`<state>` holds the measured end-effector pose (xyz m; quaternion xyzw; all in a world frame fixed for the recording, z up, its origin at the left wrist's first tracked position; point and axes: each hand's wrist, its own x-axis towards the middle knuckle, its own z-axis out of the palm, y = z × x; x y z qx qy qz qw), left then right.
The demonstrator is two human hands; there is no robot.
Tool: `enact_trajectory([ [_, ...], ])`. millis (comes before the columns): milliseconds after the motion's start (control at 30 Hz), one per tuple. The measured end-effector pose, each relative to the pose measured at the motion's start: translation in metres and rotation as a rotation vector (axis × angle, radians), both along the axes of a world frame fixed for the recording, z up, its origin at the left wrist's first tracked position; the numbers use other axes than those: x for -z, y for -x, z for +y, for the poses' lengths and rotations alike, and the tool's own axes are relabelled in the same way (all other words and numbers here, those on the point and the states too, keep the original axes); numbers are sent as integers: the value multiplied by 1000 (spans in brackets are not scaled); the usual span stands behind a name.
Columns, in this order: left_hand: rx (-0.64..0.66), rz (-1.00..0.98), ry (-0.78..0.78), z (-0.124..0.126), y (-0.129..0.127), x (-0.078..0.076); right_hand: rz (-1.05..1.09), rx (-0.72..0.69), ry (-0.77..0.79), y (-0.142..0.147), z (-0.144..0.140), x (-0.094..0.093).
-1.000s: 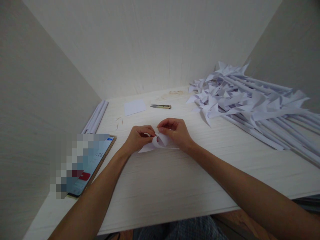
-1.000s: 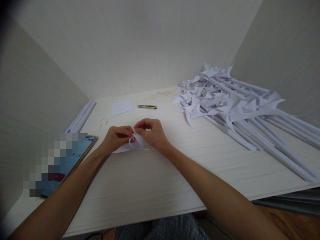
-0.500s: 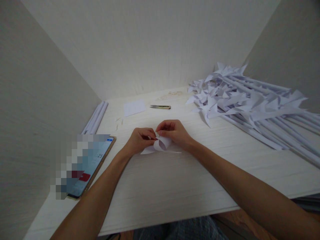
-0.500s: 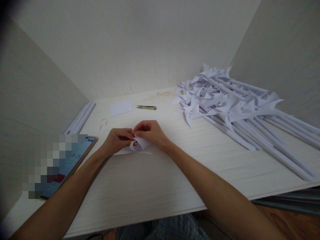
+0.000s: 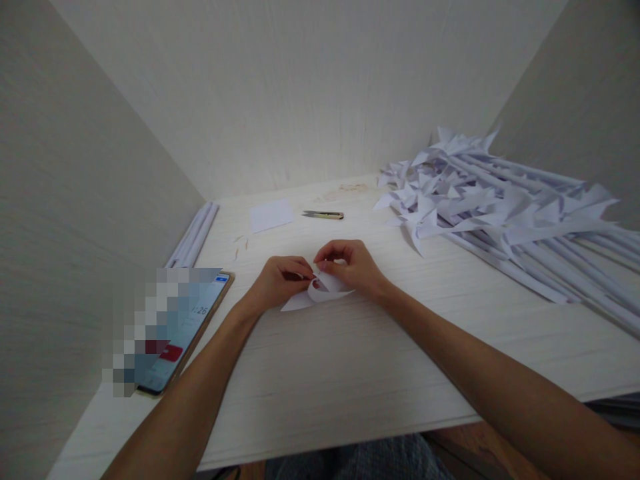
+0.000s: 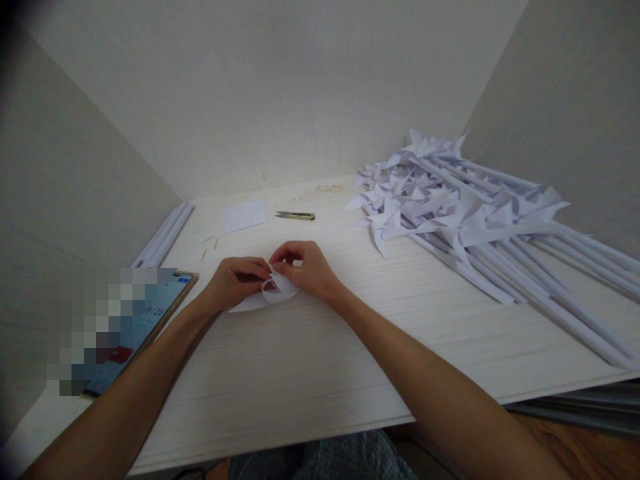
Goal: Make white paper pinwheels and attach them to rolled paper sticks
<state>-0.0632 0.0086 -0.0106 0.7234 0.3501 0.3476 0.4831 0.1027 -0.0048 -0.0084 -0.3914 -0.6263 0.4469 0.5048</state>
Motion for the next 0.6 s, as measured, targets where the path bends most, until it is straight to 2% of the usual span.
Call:
enact_trajectory([
  [400,4,-77,62,0,3,-1,-142,8,-155,-3,-5,-4],
  [600,0,-55,85,0,4,0,-199,-16,-230,-6,-8,-6],
])
